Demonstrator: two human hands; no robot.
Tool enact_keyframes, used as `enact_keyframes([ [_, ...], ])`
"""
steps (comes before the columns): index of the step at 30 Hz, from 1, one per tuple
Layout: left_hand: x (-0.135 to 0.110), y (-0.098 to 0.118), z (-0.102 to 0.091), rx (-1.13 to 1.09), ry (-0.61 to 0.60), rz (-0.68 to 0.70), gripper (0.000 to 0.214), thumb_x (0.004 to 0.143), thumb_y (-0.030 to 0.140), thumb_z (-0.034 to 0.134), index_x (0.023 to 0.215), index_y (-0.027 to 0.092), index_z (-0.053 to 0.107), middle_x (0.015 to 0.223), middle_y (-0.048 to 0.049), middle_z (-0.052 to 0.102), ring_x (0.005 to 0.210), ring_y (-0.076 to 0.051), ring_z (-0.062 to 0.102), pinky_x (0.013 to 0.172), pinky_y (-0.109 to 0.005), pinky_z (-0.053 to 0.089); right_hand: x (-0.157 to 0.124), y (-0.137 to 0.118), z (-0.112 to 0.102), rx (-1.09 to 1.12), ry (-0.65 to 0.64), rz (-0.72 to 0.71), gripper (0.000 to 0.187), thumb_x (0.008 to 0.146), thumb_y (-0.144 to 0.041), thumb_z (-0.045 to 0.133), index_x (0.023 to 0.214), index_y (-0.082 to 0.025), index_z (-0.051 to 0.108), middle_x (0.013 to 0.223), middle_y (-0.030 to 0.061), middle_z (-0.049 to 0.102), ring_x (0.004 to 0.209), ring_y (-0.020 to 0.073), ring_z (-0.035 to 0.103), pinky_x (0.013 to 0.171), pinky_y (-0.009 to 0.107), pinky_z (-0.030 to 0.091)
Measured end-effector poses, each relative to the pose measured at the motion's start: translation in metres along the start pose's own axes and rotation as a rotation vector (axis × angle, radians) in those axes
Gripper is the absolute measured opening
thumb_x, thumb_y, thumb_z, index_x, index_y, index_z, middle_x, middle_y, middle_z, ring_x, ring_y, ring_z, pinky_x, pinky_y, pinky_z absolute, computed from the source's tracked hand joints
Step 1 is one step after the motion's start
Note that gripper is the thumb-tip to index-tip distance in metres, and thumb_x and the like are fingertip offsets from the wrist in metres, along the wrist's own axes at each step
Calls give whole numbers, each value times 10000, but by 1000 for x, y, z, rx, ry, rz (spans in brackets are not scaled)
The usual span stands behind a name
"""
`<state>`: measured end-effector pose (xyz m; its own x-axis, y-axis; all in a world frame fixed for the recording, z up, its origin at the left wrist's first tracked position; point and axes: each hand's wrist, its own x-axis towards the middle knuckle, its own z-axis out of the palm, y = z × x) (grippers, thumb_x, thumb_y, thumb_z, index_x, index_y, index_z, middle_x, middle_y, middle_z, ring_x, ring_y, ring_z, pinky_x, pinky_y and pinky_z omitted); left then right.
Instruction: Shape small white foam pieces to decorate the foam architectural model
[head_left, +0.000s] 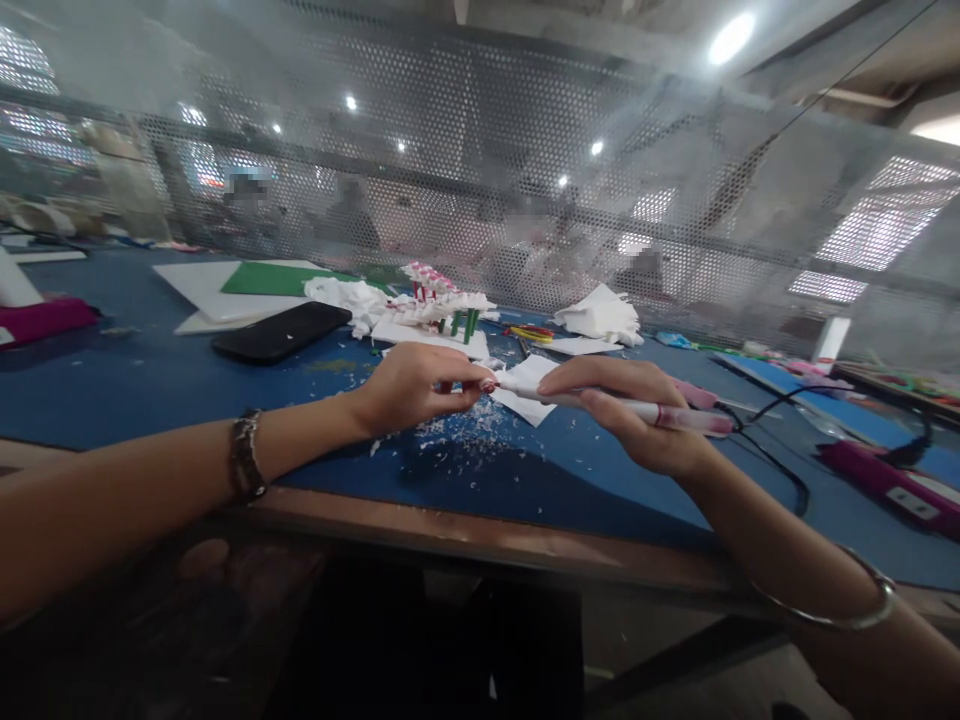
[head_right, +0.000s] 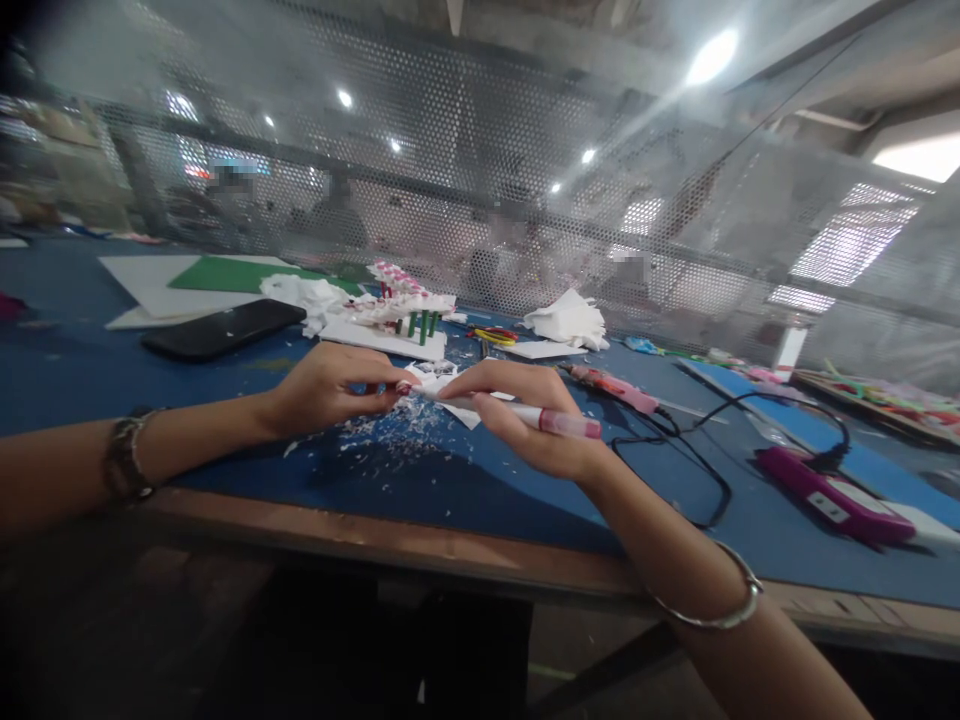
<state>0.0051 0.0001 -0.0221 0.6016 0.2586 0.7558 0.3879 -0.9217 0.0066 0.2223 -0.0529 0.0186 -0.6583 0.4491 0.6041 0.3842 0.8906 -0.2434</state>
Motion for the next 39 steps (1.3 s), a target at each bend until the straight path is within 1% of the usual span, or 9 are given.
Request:
enact_keyframes([
  [9,2,3,-3,-43,8,-23,203,770,236,506,831,124,664,582,-25,633,484,-72,511,486,-174,397,0,0,1,-4,8,-18,215,807,-195,406,864,-180,612,817,20,658,760,96,588,675,217,456],
  [14,4,4,-3,-101,41,-48,169,743,203,538,796,113,670,553,-16,621,455,-61,476,458,-168,375,0,-1,1,-4,47,-17,218,813,-205,401,860,-204,614,807,17,657,750,103,592,668,231,462],
  [17,5,3,-4,-218,31,-136,167,734,197,544,806,109,666,560,-17,631,471,-65,487,459,-165,385,0,-1,1,5,38,-24,214,816,-215,404,865,-194,611,809,20,652,757,98,588,673,220,458],
  [19,6,3,-4,-330,10,-211,166,735,204,537,769,103,664,555,-19,628,482,-68,503,459,-161,395,0,0,1,7,62,-31,214,820,-215,403,879,-184,606,811,22,647,753,92,583,671,213,453],
  [22,7,2,-4,-497,-51,-302,169,737,199,521,711,97,653,544,-14,609,458,-56,488,433,-148,391,0,0,1,-2,62,-68,207,815,-207,418,920,-176,594,837,25,644,764,89,576,688,215,446],
  [26,8,3,-5,-644,-102,-369,174,749,200,496,760,100,638,548,0,578,452,-45,461,399,-126,367,0,0,2,-12,59,-77,208,817,-202,411,912,-188,595,844,29,647,782,106,580,697,239,450],
  [32,8,5,-6,-651,-168,-379,173,757,187,463,792,112,615,538,19,521,468,-46,442,414,-129,364,0,1,1,-1,51,-92,209,820,-208,411,930,-189,587,856,33,649,797,106,581,703,242,456],
  [36,8,7,-6,-619,-206,-347,165,744,154,428,724,123,589,504,43,468,439,-38,393,405,-126,334,-1,1,1,-22,32,-93,208,820,-211,411,924,-198,591,860,28,653,801,106,587,705,243,464],
  [39,8,7,-6,-562,-226,-323,174,748,160,415,675,131,571,510,43,475,433,-38,388,401,-128,320,-1,0,1,-39,49,-58,210,823,-214,406,906,-203,599,841,25,657,783,106,593,690,243,470],
])
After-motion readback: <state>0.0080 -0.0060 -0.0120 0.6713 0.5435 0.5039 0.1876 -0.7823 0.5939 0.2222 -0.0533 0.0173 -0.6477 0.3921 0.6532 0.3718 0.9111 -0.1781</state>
